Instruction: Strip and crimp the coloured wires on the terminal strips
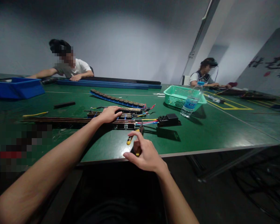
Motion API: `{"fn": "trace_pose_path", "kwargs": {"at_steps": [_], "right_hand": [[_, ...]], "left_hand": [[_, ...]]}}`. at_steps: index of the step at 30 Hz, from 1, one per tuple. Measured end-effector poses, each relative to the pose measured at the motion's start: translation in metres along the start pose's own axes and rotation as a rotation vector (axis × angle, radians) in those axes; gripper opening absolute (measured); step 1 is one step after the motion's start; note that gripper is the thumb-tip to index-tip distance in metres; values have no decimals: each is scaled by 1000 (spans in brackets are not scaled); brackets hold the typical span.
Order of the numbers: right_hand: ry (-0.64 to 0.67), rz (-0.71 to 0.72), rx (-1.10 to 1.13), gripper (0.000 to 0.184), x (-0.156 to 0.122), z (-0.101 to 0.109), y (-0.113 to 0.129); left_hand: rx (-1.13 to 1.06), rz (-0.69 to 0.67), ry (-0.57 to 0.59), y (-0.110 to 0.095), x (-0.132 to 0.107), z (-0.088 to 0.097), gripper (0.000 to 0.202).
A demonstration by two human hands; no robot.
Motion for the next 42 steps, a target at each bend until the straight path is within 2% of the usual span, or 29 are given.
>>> {"fn": "trace_pose_path", "kwargs": {"at_steps": [3,6,9,14,19,21,24,27,31,34,36,38,40,42], "right_hand": [[-122,-85,239,42,3,7,-10],[-283,-197,273,36,10,15,-25],[-365,-251,362,38,19,17,-34],[-556,-275,683,48,26,26,-42],[-573,-314,1082,59,28,24,-47],[-593,-299,1177,61,28,26,-48],[-635,-304,1160,58,26,24,-49],[-659,-305,926,47,20,18,-43],[-509,-198,565,30,14,3,-12],[-427,-54,594,21,14,4,10],[-404,91,672,30,19,16,21],[-422,229,715,48,29,37,28],[-470,306,703,65,43,60,29],[-506,322,665,78,60,81,28]], "left_hand": [[-6,-5,-4,1,1,-1,47],[-7,-4,-6,1,1,-1,48],[-8,-3,-2,0,0,-1,48],[4,3,21,1,0,-2,50],[8,3,15,0,-1,-2,51],[14,5,17,-1,-1,-2,50],[20,8,17,-2,-2,-2,50],[26,6,10,-2,-2,-1,50],[27,-1,3,-2,-2,-1,49],[26,8,6,0,-2,-2,48],[21,7,6,0,-2,-2,49],[17,7,3,0,-2,-2,50],[17,11,4,0,-3,-2,51],[17,11,10,0,-3,-1,51]]}}
Point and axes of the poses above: each hand's wrist, its own x-axis towards the middle knuckle, its own z-axis out of the back of the hand, y = z × x, the point moved 8 cm from there along x, towards the middle knuckle, and after that the axes turned 4 degrees about -x, right-handed, at the moved point
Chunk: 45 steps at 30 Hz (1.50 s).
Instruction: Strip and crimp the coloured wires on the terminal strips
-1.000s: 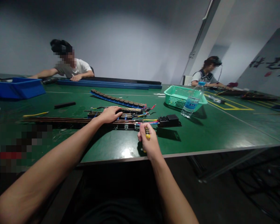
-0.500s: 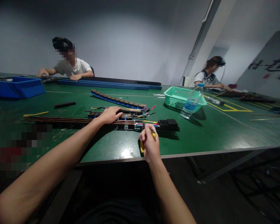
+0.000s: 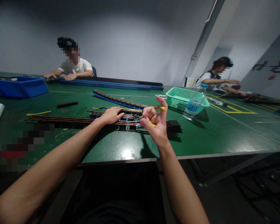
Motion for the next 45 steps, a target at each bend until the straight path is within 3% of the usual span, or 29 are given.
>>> {"fn": "trace_pose_path", "kwargs": {"at_steps": [2,5,10,14,22,31,36,42,45], "right_hand": [[-19,-43,-22,81,21,7,-5],[-110,-189,11,66,37,20,-23],[-247,-344,120,51,28,38,-51],[-253,-354,107,47,21,38,-58],[-55,-234,-30,51,14,12,-54],[58,-189,-187,46,10,3,-54],[249,-93,-503,25,-4,-15,-58],[550,172,-850,33,-23,-42,-61],[507,179,-864,31,-23,-40,-59]], "left_hand": [[-2,-6,5,-1,0,0,51],[-9,-19,2,-1,0,2,52],[-26,-15,-10,-1,0,3,51],[-35,-7,-18,0,1,2,50],[-51,-23,-70,-1,-1,7,46],[-62,-12,-109,-3,-5,14,40],[-64,18,-103,-3,-6,15,39],[-63,45,-82,0,-6,12,40],[-58,57,-73,2,-5,9,42]]}}
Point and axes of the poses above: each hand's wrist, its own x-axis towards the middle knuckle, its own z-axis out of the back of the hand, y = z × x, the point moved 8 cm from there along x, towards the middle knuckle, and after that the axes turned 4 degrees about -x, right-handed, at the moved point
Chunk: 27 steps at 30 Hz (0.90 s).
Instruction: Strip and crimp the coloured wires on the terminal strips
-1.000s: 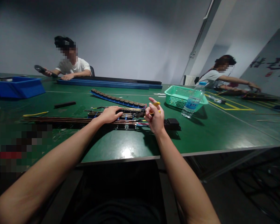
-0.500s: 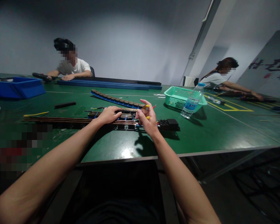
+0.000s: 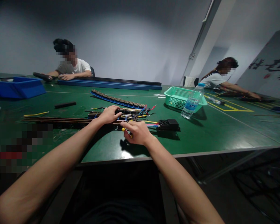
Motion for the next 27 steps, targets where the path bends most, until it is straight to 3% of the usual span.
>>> {"fn": "trace_pose_path", "kwargs": {"at_steps": [2,6,9,11,15,20,27], "right_hand": [[-144,-115,78,26,-1,12,-6],[-592,-383,336,20,-10,47,-25],[-903,-404,474,21,-14,75,-36],[-1013,-371,453,23,-10,93,-45],[-1011,-420,402,26,7,108,-81],[-933,-579,337,30,11,95,-121],[-780,-486,317,31,12,77,-115]], "left_hand": [[3,10,0,2,1,-1,42],[19,8,18,3,4,-3,44],[20,-6,28,2,6,-4,46],[19,-17,25,2,6,-4,47],[25,-30,21,2,8,-5,47],[-1,-35,19,5,8,-7,47],[-12,-56,16,5,9,-8,47]]}}
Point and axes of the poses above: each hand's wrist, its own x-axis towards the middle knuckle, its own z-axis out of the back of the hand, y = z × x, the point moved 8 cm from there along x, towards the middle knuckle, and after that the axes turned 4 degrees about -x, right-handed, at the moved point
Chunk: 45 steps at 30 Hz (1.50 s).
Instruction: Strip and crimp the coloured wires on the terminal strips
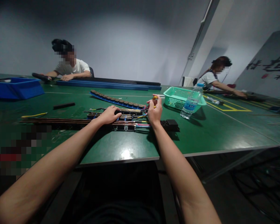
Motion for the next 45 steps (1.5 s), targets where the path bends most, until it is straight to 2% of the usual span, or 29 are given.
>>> {"fn": "trace_pose_path", "kwargs": {"at_steps": [8,14,21,25,29,32,35,39,45], "right_hand": [[48,65,-101,31,-8,-3,2],[221,29,-127,28,-8,-16,-10],[581,86,-228,26,-28,-43,-2],[653,120,-263,30,-33,-48,1],[658,179,-304,29,-36,-49,4],[594,229,-306,26,-34,-46,9],[373,178,-287,25,-24,-31,6],[20,-40,-143,28,-11,-3,-12],[-299,-393,151,20,-10,18,-42]], "left_hand": [[-2,43,-12,-2,-4,4,45],[21,72,-14,-4,-7,7,44],[25,90,-16,-5,-8,8,43],[25,80,-23,-4,-7,7,43],[14,79,-26,-3,-7,6,44],[5,82,-18,-3,-6,5,44],[12,80,-8,-3,-6,5,44],[18,91,1,-3,-7,6,43],[10,103,7,-3,-8,7,44]]}}
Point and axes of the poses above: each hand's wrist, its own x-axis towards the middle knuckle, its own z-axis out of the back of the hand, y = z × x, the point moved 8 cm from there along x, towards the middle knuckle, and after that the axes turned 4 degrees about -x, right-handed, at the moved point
